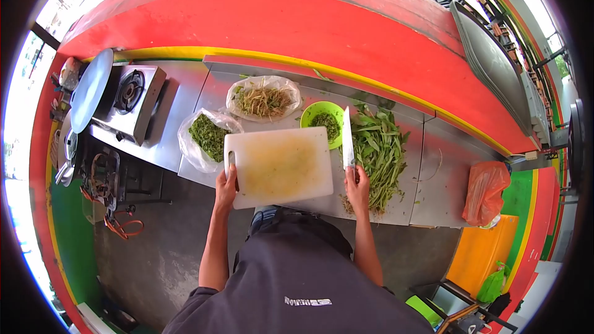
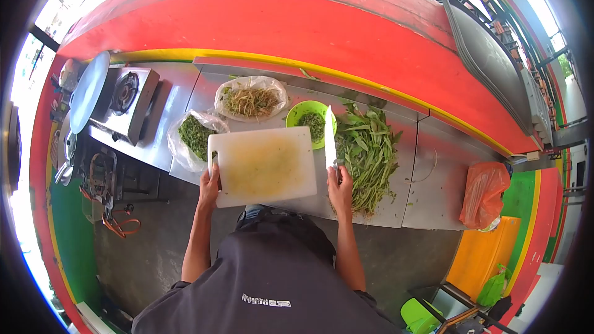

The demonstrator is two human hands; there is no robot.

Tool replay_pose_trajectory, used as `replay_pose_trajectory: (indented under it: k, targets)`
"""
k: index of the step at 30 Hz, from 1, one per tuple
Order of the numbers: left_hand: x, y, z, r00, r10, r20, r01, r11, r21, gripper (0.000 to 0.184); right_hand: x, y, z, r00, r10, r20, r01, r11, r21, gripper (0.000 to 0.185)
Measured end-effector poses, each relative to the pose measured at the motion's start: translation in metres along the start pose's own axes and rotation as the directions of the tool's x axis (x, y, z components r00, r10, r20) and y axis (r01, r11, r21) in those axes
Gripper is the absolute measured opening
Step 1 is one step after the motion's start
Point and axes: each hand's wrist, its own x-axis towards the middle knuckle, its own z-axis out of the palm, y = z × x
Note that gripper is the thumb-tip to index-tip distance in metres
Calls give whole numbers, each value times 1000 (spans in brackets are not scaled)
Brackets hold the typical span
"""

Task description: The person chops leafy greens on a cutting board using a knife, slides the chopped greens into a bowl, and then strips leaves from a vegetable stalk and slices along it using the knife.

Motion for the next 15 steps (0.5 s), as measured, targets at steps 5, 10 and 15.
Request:
replay_pose_trajectory:
  k: [5,10,15]
  targets:
    - [9,-26,-27,994,-43,106,33,995,94,43,-18,16,5,988,135,-69,-118,970,210,33]
    - [27,-49,-29,987,-40,158,12,985,172,47,-28,34,10,990,132,-56,-116,967,228,31]
    - [44,-69,-26,982,-72,177,35,978,205,45,-37,53,10,979,200,-36,-176,923,343,29]
